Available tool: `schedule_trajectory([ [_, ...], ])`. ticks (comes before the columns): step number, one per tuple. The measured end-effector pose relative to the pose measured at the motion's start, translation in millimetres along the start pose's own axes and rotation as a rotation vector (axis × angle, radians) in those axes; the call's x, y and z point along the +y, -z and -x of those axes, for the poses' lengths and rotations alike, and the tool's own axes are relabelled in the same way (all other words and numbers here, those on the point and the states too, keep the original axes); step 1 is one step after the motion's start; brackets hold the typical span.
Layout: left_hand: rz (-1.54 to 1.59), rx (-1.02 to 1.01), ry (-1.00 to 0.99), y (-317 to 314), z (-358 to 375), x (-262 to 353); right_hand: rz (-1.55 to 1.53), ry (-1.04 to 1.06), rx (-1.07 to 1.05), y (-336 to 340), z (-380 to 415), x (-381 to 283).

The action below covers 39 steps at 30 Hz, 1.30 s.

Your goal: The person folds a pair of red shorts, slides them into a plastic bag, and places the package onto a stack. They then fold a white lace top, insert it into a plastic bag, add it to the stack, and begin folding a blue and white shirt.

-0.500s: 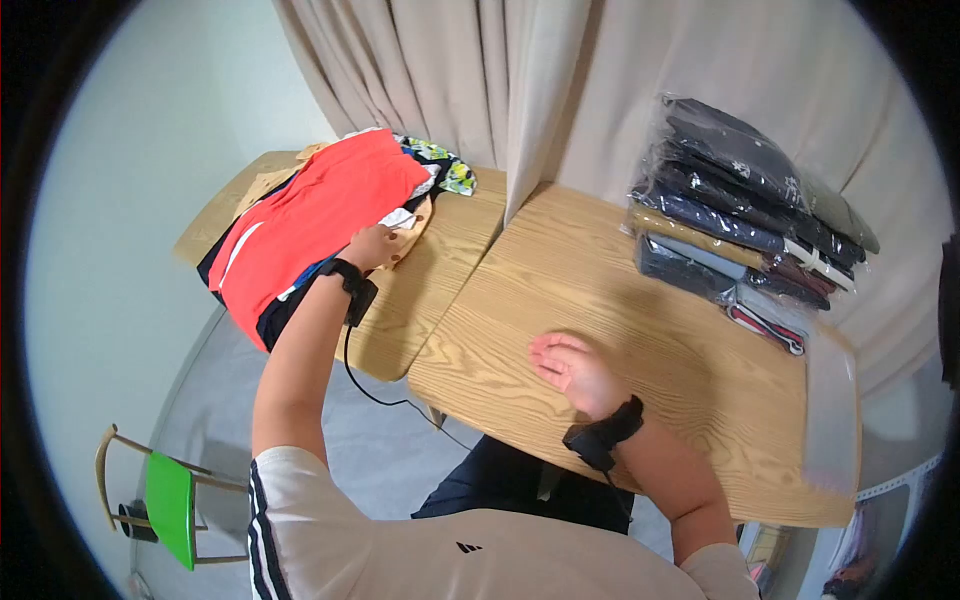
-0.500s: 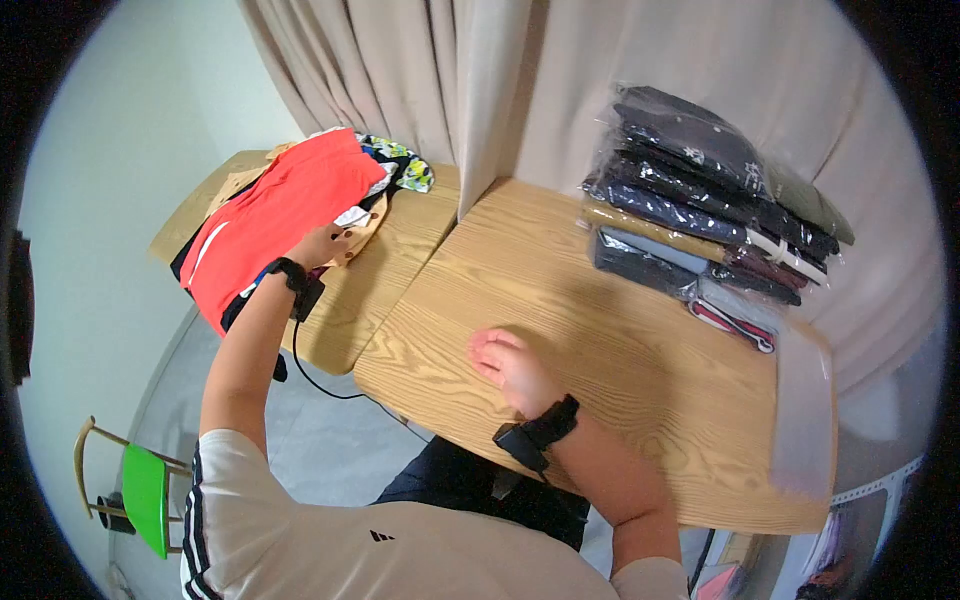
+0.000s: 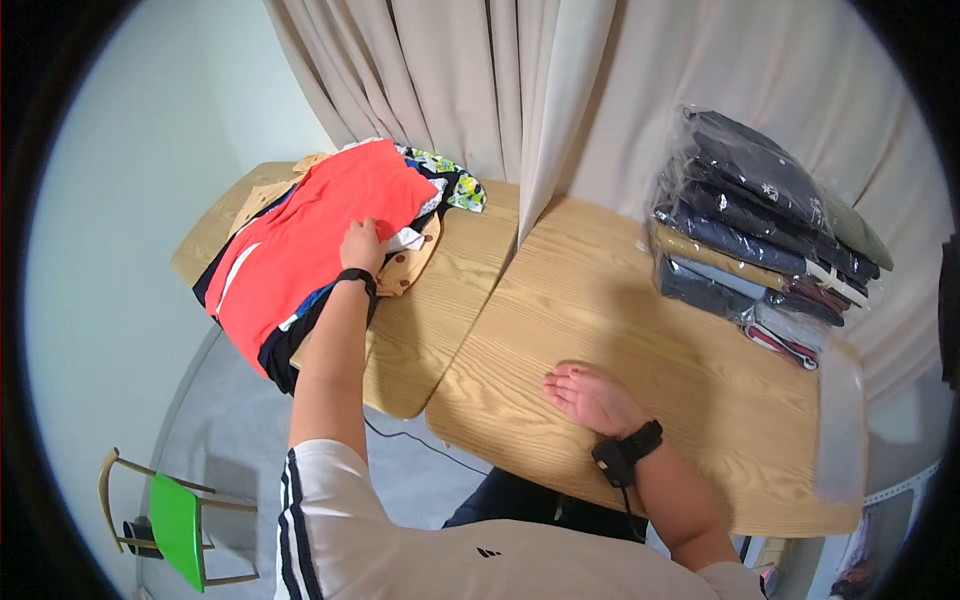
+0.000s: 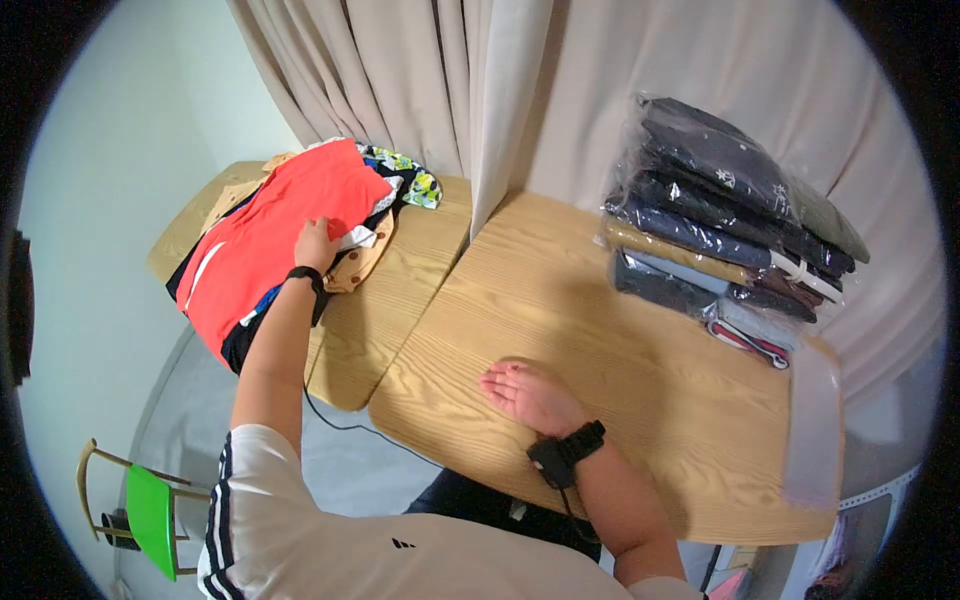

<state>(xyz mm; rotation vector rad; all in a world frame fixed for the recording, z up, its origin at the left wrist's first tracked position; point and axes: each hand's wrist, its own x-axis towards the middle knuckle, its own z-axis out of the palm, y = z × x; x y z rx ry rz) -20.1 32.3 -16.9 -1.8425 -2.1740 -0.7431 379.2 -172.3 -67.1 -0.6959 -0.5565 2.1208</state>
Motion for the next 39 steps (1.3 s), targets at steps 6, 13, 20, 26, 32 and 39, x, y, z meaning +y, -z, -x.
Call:
schedule_trajectory([
  [6,-0.169,-0.026,-0.052,-34,-29,-21,0.086,-0.043,-0.018,-10,-2,-10],
  [13,0.250,-0.211,-0.161,-22,-38,-68,-0.082,-0.069,-0.117,1,-6,-5],
  [20,0.145,0.046,0.005,0,-29,-51,0.052,-0.045,-0.049,-3,-2,-7],
  [26,0.183,0.370,0.092,48,-34,-7,0.005,-0.024,-0.118,5,-6,-2],
  [32,0.512,0.466,-0.161,114,-21,80,0.027,0.026,-0.176,10,-8,2],
  [39,0.790,-0.034,-0.599,144,127,189,-0.139,0.135,-0.294,-14,15,1],
])
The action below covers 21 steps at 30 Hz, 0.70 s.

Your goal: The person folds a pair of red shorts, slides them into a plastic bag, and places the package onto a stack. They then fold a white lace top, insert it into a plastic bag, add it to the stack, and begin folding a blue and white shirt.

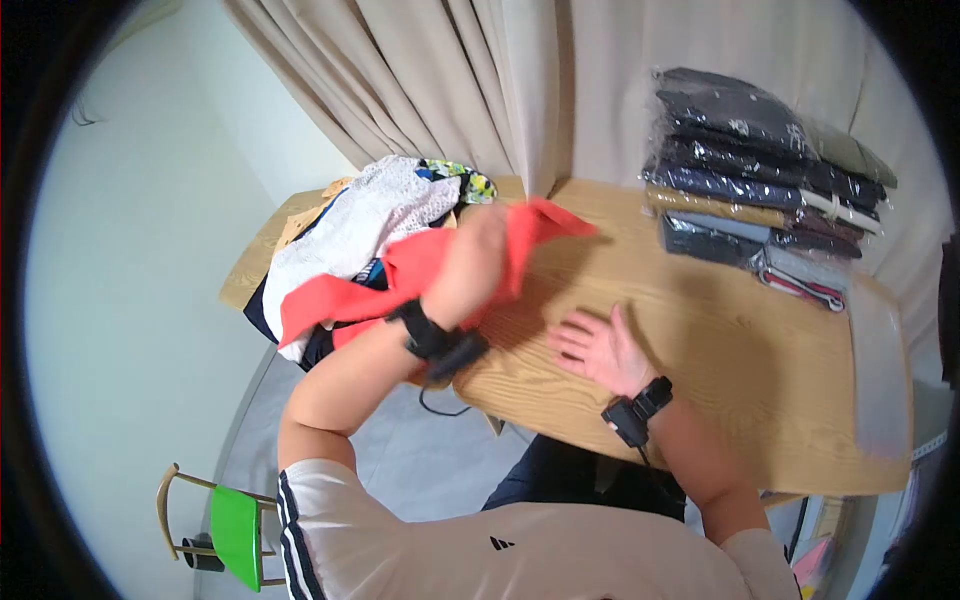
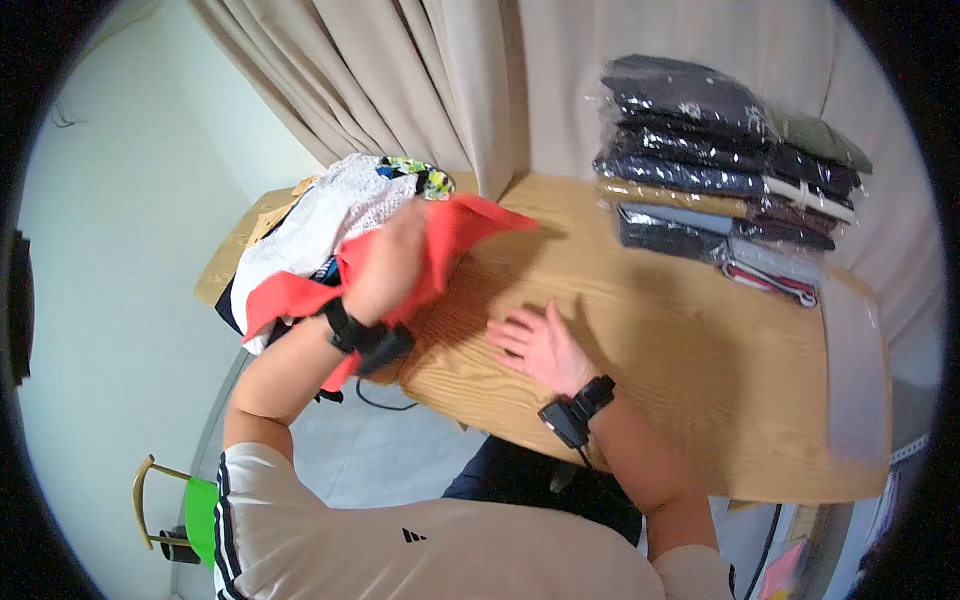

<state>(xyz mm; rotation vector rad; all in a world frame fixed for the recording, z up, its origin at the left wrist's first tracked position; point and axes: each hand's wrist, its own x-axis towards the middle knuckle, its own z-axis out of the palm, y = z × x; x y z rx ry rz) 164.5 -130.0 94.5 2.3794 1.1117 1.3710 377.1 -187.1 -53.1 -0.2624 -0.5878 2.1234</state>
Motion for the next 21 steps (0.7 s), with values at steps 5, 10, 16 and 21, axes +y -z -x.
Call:
schedule_trajectory([
  [5,0.515,-0.709,0.273,-38,39,36,-0.010,0.266,0.111,-6,7,-5],
  [10,0.300,-0.360,0.437,-24,-17,-52,-0.153,0.364,0.330,21,0,-8],
  [16,-0.128,-0.449,0.564,-55,-35,-177,-0.125,0.360,0.400,7,3,-9],
  [21,-0.494,-0.665,0.568,-93,-29,-208,-0.146,0.317,0.403,21,0,-9],
])
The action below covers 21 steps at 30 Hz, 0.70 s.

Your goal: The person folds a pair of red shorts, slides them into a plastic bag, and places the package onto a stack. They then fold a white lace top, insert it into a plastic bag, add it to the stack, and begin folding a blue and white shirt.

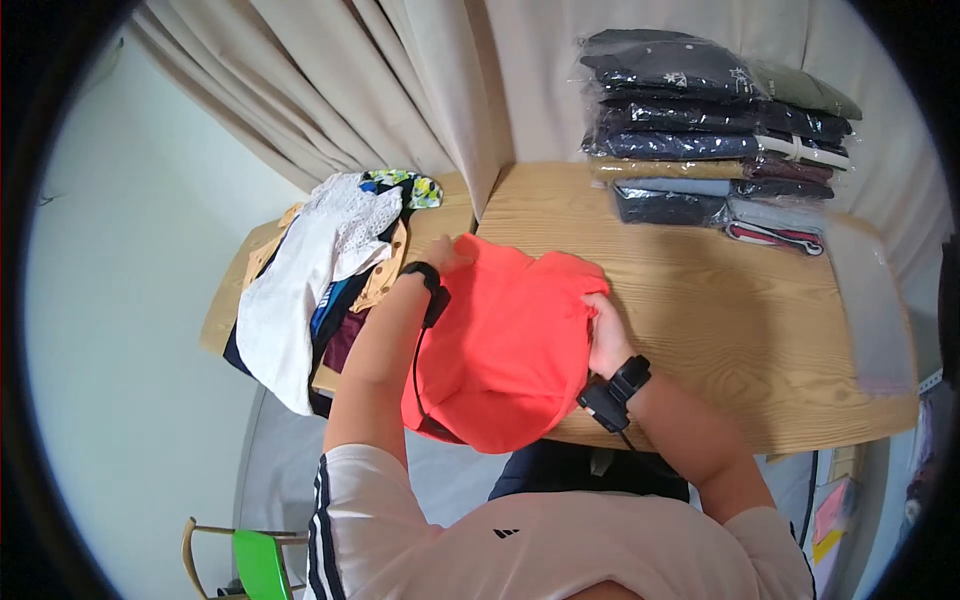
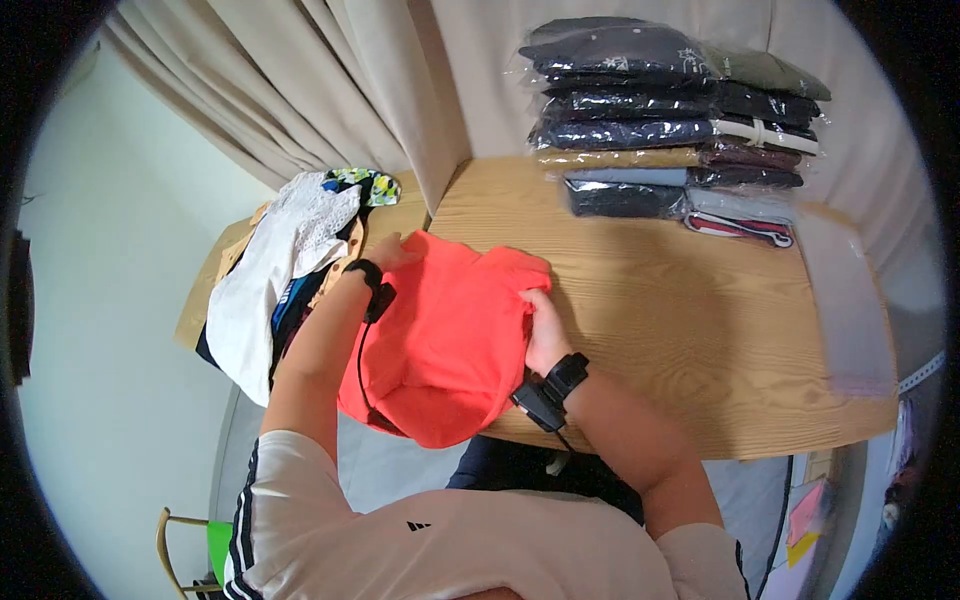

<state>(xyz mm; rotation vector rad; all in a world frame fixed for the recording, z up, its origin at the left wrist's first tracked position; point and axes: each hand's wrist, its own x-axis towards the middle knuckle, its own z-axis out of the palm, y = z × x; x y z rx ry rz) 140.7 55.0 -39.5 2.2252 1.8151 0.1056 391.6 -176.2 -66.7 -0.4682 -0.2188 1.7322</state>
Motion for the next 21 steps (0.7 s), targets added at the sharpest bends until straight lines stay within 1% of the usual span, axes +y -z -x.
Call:
schedule_trajectory([
  [2,-0.009,0.002,-0.017,-2,4,2,0.026,-0.048,-0.002,-1,1,-1],
  [4,-0.028,0.008,-0.025,2,10,3,0.043,-0.036,-0.003,-5,1,-3],
  [6,-0.012,0.101,-0.013,6,22,1,0.076,-0.031,-0.001,-7,6,-1],
  [7,-0.013,0.095,-0.008,12,26,-2,0.074,-0.038,0.003,-6,7,1],
  [9,0.205,0.085,-0.094,24,39,-10,0.062,-0.053,-0.012,-2,4,0],
  [10,0.151,0.242,-0.118,30,60,-3,0.063,-0.070,-0.005,3,2,1],
  [12,0.413,0.112,-0.095,44,81,-17,0.079,-0.073,0.038,9,-5,3],
  [13,0.555,0.119,-0.104,56,103,-16,0.142,-0.008,0.046,1,-4,5],
  [14,0.702,0.128,-0.108,65,128,-14,0.132,-0.026,0.010,8,-9,6],
  [15,0.790,0.146,-0.101,69,145,-23,0.201,0.031,-0.011,7,-7,7],
  [16,0.910,0.096,-0.076,89,189,-3,0.271,0.090,-0.040,2,-4,7],
  [17,0.963,0.130,-0.047,98,215,-4,0.276,0.062,-0.045,-2,-2,6],
  [18,1.014,0.165,-0.020,104,237,-10,0.308,0.090,-0.071,-6,0,6],
  [19,0.997,0.213,-0.039,110,259,-20,0.340,0.121,-0.099,-12,2,7],
  [20,0.980,0.261,-0.058,116,280,-30,0.348,0.097,-0.105,-19,5,9],
  [21,0.981,0.308,-0.030,120,301,-38,0.387,0.112,-0.165,-26,8,11],
])
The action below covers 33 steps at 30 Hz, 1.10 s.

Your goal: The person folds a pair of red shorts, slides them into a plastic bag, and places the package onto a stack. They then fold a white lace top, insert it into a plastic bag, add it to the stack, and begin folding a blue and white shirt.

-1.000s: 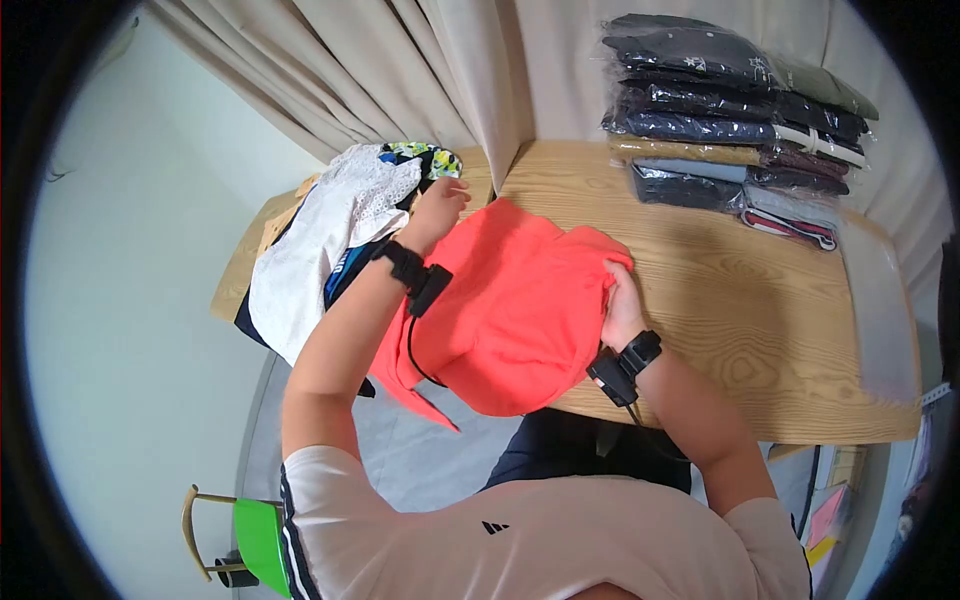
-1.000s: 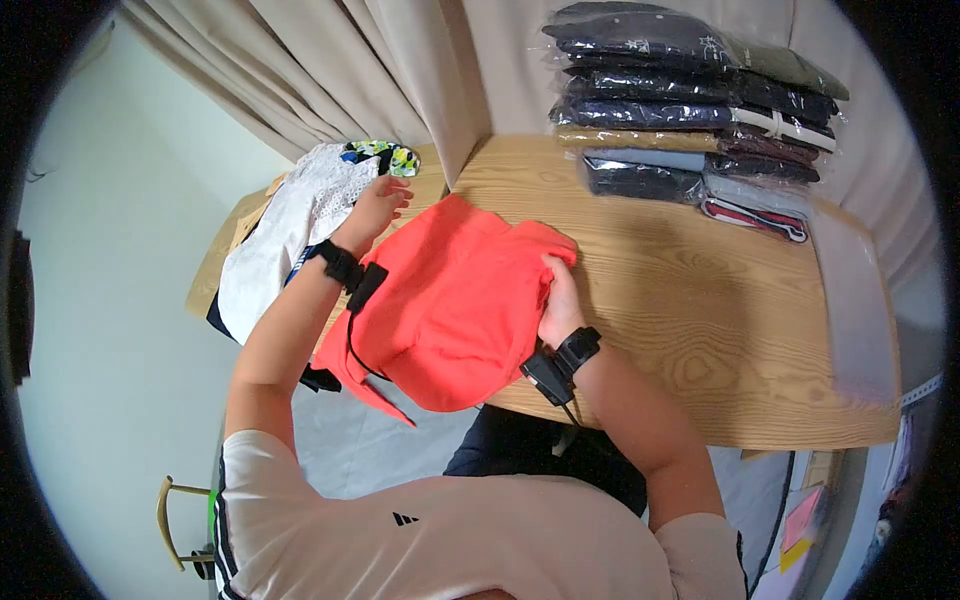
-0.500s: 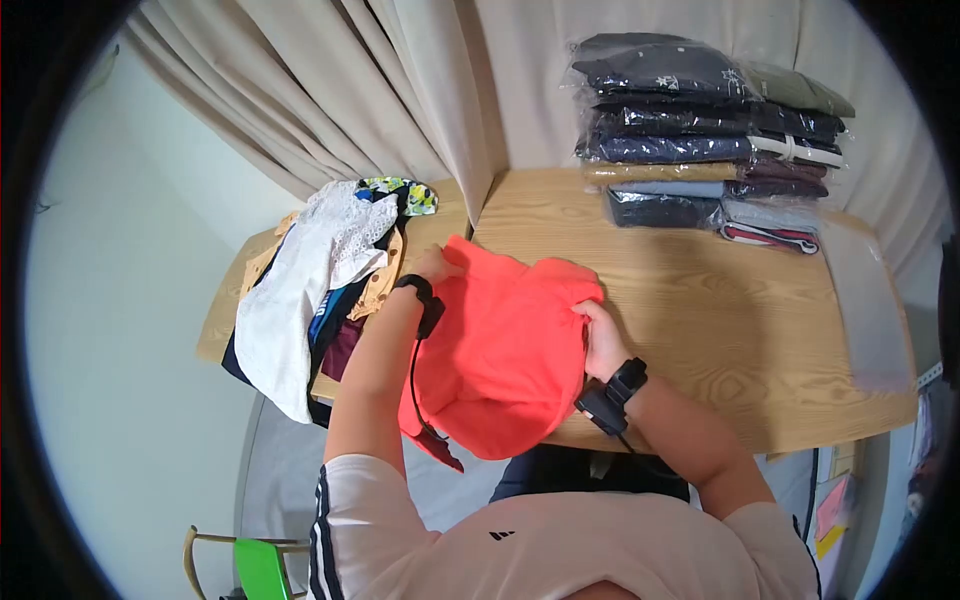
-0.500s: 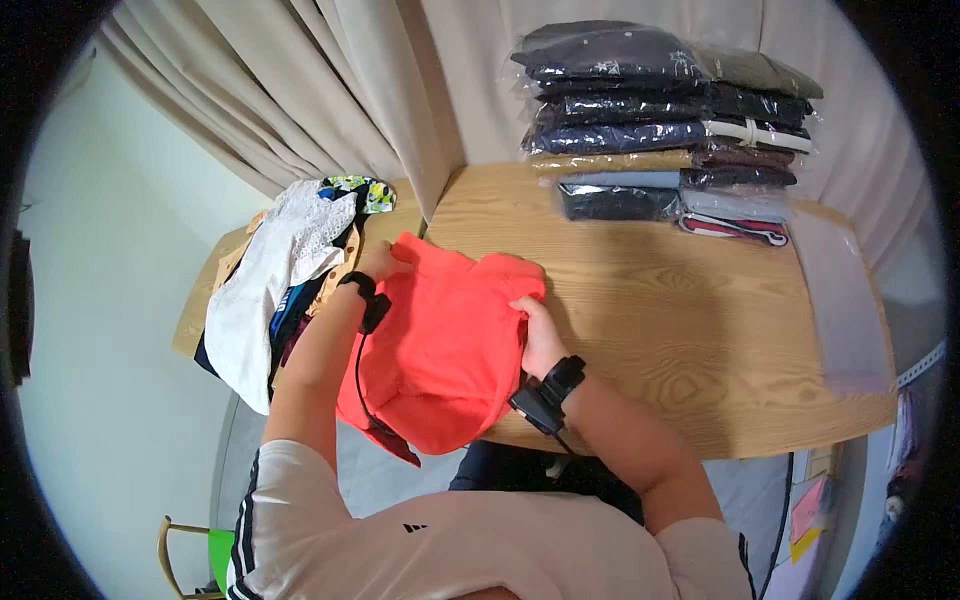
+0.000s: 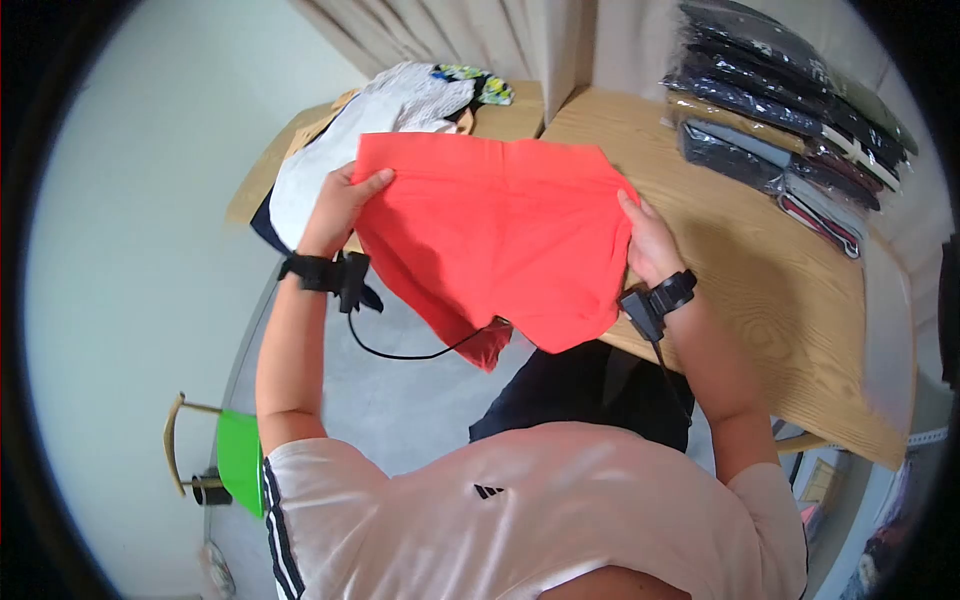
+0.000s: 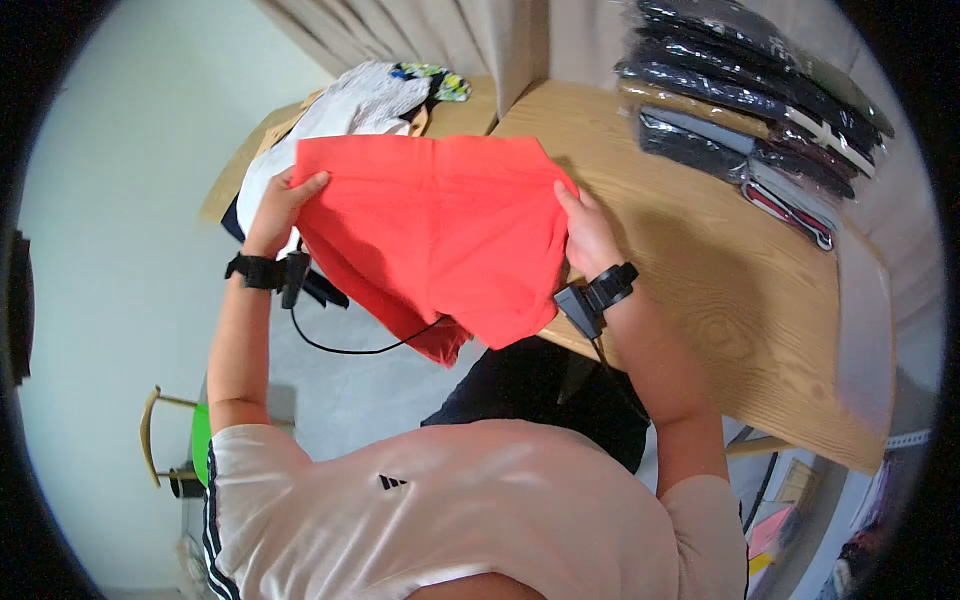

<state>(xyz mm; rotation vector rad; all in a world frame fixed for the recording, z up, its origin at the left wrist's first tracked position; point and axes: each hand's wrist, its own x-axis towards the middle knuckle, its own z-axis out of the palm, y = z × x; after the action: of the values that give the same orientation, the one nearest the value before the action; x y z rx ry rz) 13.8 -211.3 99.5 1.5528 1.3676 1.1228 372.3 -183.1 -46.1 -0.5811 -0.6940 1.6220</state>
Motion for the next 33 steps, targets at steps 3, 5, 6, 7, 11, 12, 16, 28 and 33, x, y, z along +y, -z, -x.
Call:
schedule_trajectory([
  [3,-0.034,0.147,-0.067,36,47,-5,0.061,-0.006,-0.098,-37,10,-3],
  [5,-0.024,0.232,-0.099,53,73,-1,0.151,0.055,-0.203,-65,15,-3],
  [6,-0.035,0.274,-0.100,61,86,2,0.158,0.039,-0.212,-78,17,-4],
  [7,-0.046,0.315,-0.102,71,97,5,0.217,0.063,-0.303,-91,17,-6],
  [11,-0.085,0.464,-0.149,103,136,10,0.376,0.056,-0.480,-128,17,-2],
  [12,-0.115,0.498,-0.149,111,146,11,0.380,0.051,-0.492,-138,18,1],
  [16,-0.114,0.589,-0.153,124,182,20,0.468,-0.027,-0.581,-161,17,14],
  [28,-0.053,0.492,-0.023,146,224,-32,0.034,-0.770,-0.531,-178,42,45],
  [33,0.125,0.396,-0.011,135,224,-50,0.267,-0.766,-0.580,-165,45,48],
])
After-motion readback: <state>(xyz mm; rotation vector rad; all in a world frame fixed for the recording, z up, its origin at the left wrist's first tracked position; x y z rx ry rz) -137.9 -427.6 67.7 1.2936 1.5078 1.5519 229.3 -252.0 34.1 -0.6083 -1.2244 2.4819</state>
